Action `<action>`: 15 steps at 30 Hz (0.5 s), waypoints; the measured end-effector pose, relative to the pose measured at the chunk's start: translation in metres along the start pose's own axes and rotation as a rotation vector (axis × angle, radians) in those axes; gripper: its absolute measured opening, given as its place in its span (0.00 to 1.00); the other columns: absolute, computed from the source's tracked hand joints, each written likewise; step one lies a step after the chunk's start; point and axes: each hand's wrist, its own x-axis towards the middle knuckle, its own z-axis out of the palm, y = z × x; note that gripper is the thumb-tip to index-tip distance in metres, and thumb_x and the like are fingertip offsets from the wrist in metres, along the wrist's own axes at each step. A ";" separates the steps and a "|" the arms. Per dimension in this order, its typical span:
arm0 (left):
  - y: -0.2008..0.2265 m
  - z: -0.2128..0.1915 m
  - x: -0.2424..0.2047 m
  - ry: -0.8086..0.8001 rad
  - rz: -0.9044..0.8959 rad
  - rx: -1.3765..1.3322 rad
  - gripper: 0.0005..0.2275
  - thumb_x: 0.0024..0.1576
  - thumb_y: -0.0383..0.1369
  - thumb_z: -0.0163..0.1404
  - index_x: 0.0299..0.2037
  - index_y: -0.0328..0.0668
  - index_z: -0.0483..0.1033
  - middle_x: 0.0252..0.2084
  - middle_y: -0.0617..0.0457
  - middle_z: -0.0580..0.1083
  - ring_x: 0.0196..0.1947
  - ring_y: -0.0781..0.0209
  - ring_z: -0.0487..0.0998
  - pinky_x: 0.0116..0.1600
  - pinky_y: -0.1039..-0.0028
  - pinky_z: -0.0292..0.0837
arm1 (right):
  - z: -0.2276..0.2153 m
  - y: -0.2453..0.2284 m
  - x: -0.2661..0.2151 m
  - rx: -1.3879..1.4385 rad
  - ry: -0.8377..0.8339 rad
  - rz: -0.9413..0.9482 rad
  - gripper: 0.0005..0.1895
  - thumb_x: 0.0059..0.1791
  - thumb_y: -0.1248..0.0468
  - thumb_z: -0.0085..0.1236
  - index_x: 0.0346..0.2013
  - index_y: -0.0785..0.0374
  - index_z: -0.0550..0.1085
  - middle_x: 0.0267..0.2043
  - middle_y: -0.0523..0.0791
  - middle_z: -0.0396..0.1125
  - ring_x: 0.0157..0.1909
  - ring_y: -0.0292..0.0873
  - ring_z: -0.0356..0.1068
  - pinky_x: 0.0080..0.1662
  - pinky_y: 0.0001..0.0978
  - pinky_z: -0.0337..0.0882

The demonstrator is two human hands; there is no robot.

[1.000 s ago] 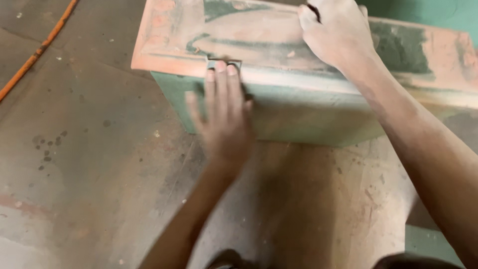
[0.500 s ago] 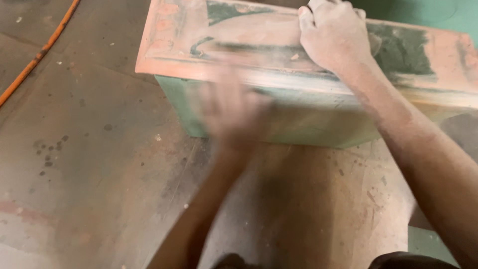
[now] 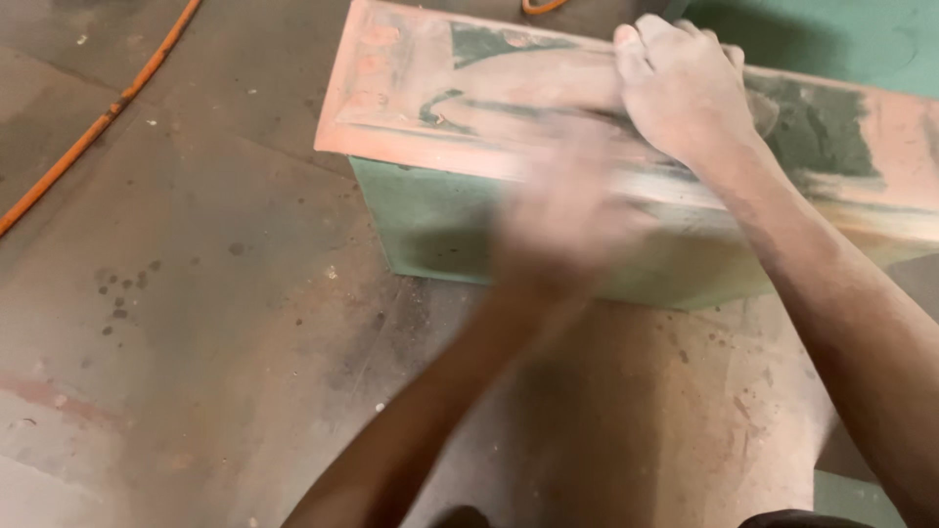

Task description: The person sands the surface of a green wooden cabinet using a sanding block, moving it back and forth across the top and edges. The person then flips the cabinet and continues sanding the other side.

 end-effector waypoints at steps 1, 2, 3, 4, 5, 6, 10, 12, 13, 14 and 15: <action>0.014 0.003 0.004 -0.046 0.067 -0.042 0.22 0.67 0.51 0.49 0.59 0.40 0.70 0.67 0.43 0.71 0.70 0.47 0.70 0.74 0.52 0.64 | -0.001 0.008 -0.002 -0.050 -0.025 -0.083 0.10 0.55 0.66 0.44 0.43 0.69 0.72 0.45 0.57 0.70 0.44 0.63 0.72 0.42 0.56 0.70; 0.023 0.003 0.005 -0.099 0.134 -0.085 0.27 0.68 0.54 0.48 0.64 0.37 0.70 0.69 0.43 0.71 0.71 0.49 0.70 0.76 0.54 0.64 | -0.002 0.015 -0.005 0.100 -0.015 -0.022 0.12 0.59 0.63 0.43 0.43 0.69 0.72 0.46 0.57 0.70 0.47 0.64 0.71 0.47 0.56 0.69; 0.024 0.002 0.003 -0.152 0.200 -0.129 0.32 0.69 0.56 0.47 0.70 0.34 0.69 0.70 0.43 0.70 0.72 0.51 0.69 0.77 0.55 0.64 | -0.004 0.020 -0.007 0.249 -0.005 0.038 0.15 0.63 0.61 0.42 0.43 0.69 0.72 0.48 0.57 0.70 0.49 0.64 0.70 0.51 0.56 0.69; 0.011 -0.002 -0.001 -0.206 0.140 -0.075 0.33 0.67 0.57 0.46 0.70 0.35 0.68 0.71 0.44 0.68 0.72 0.52 0.67 0.75 0.53 0.61 | -0.003 0.018 -0.007 0.404 0.005 0.092 0.18 0.67 0.59 0.41 0.43 0.69 0.72 0.50 0.57 0.69 0.52 0.65 0.69 0.55 0.57 0.69; -0.016 -0.008 -0.007 -0.260 0.081 -0.022 0.34 0.64 0.58 0.44 0.70 0.35 0.67 0.71 0.45 0.67 0.72 0.53 0.65 0.74 0.52 0.57 | -0.003 0.015 -0.007 0.390 -0.024 0.111 0.17 0.66 0.59 0.41 0.43 0.69 0.72 0.49 0.57 0.70 0.51 0.66 0.69 0.54 0.57 0.68; -0.048 -0.015 -0.011 -0.315 0.026 0.024 0.36 0.62 0.59 0.43 0.70 0.36 0.65 0.72 0.46 0.66 0.71 0.54 0.62 0.72 0.51 0.54 | -0.006 0.015 -0.008 0.373 -0.053 0.139 0.17 0.66 0.59 0.41 0.44 0.69 0.72 0.47 0.57 0.70 0.49 0.66 0.69 0.53 0.57 0.68; -0.114 -0.044 -0.016 -0.308 -0.210 0.193 0.33 0.64 0.55 0.37 0.73 0.39 0.61 0.75 0.50 0.63 0.76 0.55 0.57 0.77 0.50 0.45 | -0.001 0.005 -0.004 0.227 0.018 0.088 0.17 0.60 0.59 0.43 0.38 0.70 0.73 0.44 0.60 0.71 0.45 0.69 0.68 0.48 0.63 0.64; -0.092 -0.033 -0.014 -0.280 -0.393 0.201 0.30 0.70 0.52 0.36 0.73 0.35 0.61 0.76 0.47 0.63 0.77 0.52 0.59 0.78 0.48 0.47 | 0.008 0.008 -0.003 0.161 0.018 0.099 0.18 0.62 0.58 0.43 0.39 0.70 0.73 0.45 0.59 0.71 0.46 0.68 0.69 0.49 0.62 0.64; -0.065 -0.020 -0.009 -0.135 -0.393 0.018 0.26 0.68 0.46 0.35 0.70 0.38 0.63 0.74 0.47 0.64 0.75 0.51 0.61 0.78 0.51 0.50 | 0.012 0.010 -0.001 0.124 0.024 0.102 0.19 0.64 0.58 0.43 0.39 0.70 0.73 0.46 0.59 0.72 0.47 0.67 0.69 0.49 0.61 0.64; -0.036 -0.010 -0.004 0.015 -0.391 -0.158 0.23 0.66 0.40 0.33 0.68 0.40 0.66 0.71 0.47 0.66 0.74 0.51 0.64 0.79 0.54 0.54 | 0.013 0.013 0.000 0.105 0.021 0.084 0.19 0.64 0.58 0.42 0.40 0.69 0.73 0.46 0.59 0.71 0.47 0.67 0.69 0.49 0.61 0.64; -0.011 -0.004 0.001 -0.103 -0.338 -0.225 0.28 0.63 0.48 0.39 0.68 0.37 0.66 0.72 0.44 0.66 0.74 0.49 0.64 0.78 0.58 0.55 | 0.012 0.016 0.002 0.085 0.019 0.066 0.18 0.64 0.58 0.42 0.41 0.69 0.73 0.46 0.60 0.71 0.47 0.67 0.69 0.50 0.60 0.65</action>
